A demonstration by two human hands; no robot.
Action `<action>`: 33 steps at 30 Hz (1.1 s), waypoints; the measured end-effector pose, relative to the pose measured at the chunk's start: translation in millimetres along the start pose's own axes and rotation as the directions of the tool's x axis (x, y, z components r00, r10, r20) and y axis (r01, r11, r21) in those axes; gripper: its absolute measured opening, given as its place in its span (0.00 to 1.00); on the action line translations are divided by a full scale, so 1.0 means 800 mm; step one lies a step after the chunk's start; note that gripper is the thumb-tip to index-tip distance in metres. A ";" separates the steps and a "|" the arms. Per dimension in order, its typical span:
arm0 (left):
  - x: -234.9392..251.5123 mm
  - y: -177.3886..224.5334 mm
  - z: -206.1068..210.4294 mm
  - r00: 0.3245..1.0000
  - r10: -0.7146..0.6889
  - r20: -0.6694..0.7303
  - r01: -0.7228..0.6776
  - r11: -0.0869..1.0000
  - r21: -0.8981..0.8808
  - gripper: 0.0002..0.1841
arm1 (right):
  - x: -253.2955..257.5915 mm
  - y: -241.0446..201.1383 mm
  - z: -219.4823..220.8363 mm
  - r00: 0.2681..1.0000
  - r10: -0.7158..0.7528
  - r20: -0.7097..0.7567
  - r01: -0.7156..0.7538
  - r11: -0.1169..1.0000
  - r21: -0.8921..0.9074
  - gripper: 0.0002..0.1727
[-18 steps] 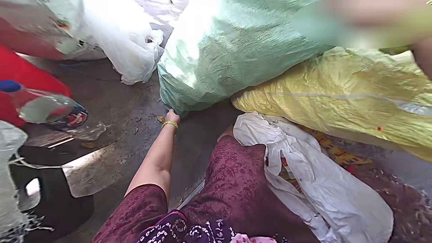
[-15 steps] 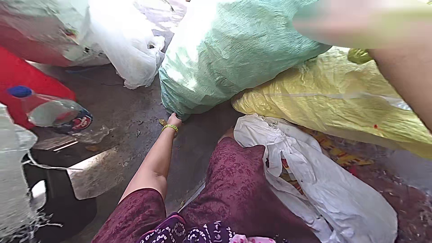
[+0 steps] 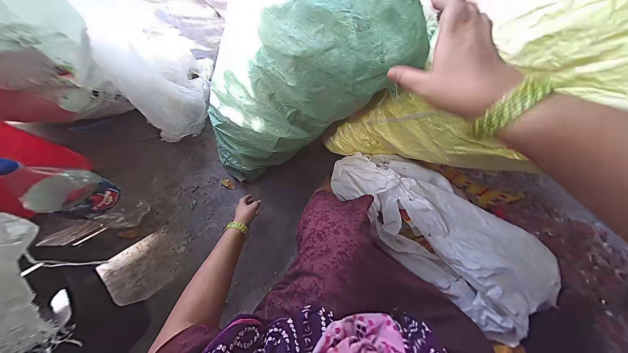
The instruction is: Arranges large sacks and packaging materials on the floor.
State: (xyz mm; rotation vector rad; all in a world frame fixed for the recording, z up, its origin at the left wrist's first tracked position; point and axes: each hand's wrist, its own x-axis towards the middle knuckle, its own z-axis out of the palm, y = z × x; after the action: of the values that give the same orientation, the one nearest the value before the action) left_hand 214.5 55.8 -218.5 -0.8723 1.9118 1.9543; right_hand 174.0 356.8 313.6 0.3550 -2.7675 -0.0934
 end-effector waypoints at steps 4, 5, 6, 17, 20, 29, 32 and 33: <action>-0.070 -0.071 0.015 0.997 -0.068 0.036 0.071 0.994 -0.082 0.29 | -0.157 0.027 0.041 0.908 -0.345 0.237 0.367 0.929 -0.054 0.36; -0.087 -0.083 0.019 0.996 -0.084 0.042 0.087 0.993 -0.080 0.28 | -0.198 0.040 0.058 0.880 -0.349 0.321 0.387 0.920 -0.058 0.30; -0.102 -0.088 0.023 0.994 -0.095 0.048 0.098 0.992 -0.075 0.28 | -0.237 0.054 0.077 0.853 -0.285 0.438 0.339 0.939 -0.050 0.26; -0.198 0.206 0.121 0.871 0.438 0.223 -0.480 0.853 0.203 0.28 | -0.487 0.168 0.341 0.524 0.436 0.732 -0.645 0.764 0.007 0.41; -0.259 0.291 0.214 0.723 0.463 0.513 -0.666 0.665 0.338 0.28 | -0.480 0.160 0.315 0.677 0.202 0.708 -0.513 0.819 0.256 0.21; -0.326 0.158 0.477 0.644 0.057 0.763 -0.735 -0.229 0.638 0.70 | -0.523 0.096 0.280 0.958 -0.252 0.140 0.155 0.859 0.487 0.13; -0.287 0.115 0.500 0.708 0.063 0.704 -0.660 -0.297 0.690 0.85 | -0.530 0.115 0.284 0.973 -0.212 -0.096 0.232 0.855 0.463 0.10; -0.271 0.111 0.504 0.725 0.071 0.685 -0.637 -0.308 0.707 0.85 | -0.534 0.119 0.285 0.973 -0.202 -0.115 0.233 0.851 0.470 0.11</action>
State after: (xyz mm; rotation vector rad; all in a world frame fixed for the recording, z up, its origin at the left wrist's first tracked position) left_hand 241.0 486.5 -41.0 0.7549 2.6107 -0.0403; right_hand 460.6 562.6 -31.6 0.7845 -2.6460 0.5549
